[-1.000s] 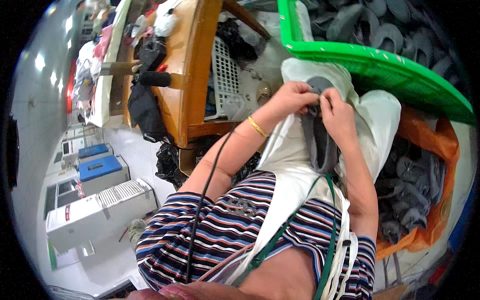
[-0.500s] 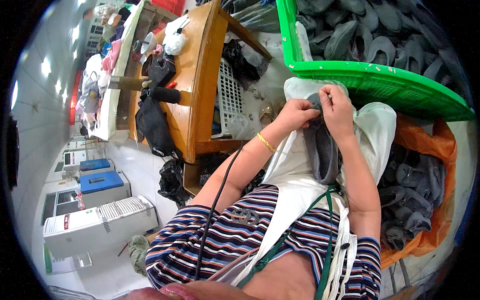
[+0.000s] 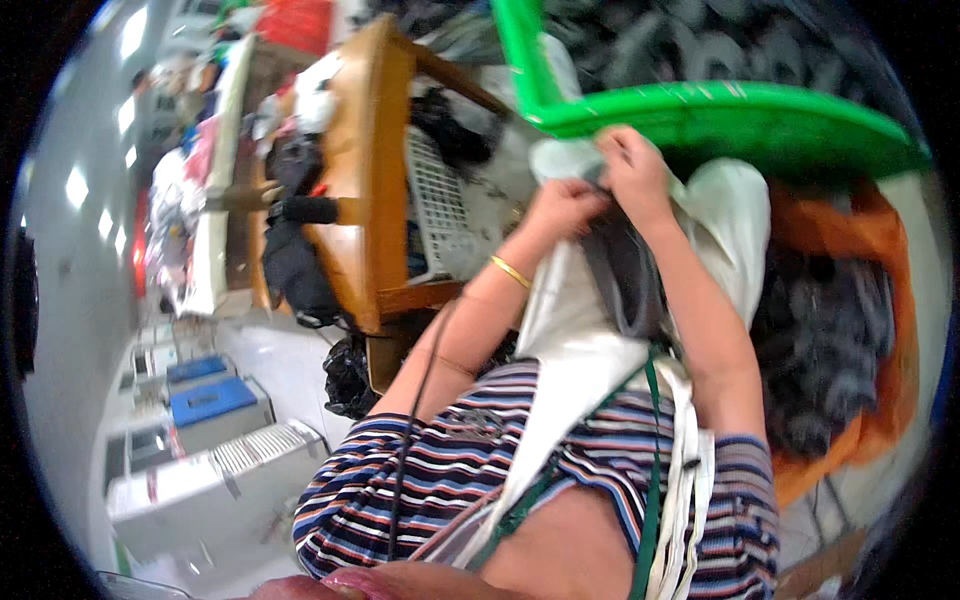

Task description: The person sits and sews grey fabric slippers by hand using a needle and thread. They pick up slippers from a green basket, stitch the edges, and place the finished items into a white sack on their lap.

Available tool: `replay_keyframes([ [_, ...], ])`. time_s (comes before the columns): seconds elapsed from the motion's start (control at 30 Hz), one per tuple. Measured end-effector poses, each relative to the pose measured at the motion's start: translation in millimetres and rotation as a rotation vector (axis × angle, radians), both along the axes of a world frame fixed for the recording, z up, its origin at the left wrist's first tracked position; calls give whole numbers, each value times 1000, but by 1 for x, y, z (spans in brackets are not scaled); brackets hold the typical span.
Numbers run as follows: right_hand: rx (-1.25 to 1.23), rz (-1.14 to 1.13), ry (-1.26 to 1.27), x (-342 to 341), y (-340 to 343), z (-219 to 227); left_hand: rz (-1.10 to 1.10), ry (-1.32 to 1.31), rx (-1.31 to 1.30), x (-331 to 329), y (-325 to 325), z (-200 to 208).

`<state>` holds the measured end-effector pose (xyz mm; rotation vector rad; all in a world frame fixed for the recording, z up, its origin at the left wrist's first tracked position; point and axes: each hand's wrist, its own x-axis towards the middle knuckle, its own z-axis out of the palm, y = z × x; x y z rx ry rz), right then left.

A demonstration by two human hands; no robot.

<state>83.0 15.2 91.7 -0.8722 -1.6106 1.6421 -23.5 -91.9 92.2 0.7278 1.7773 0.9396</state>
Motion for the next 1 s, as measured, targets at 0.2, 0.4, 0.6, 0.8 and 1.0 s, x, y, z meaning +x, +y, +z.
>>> replay_keyframes([
  [0.2, -579, 179, 100, 92, 8, 26, 137, -184, 89, -9, -11, -9],
  [0.4, -802, -421, 858, 294, 115, 45, 80, -146, 139, -7, -11, -2],
  [0.6, -216, -624, 412, 230, 76, 49, -21, 277, 258, -9, -11, -8],
  [0.8, 866, 96, -407, 114, 9, -12, -251, 1222, 420, 30, -17, 25],
  [1.0, 1004, 280, -675, 85, 5, -24, -276, 1099, 289, 44, -22, 33],
])
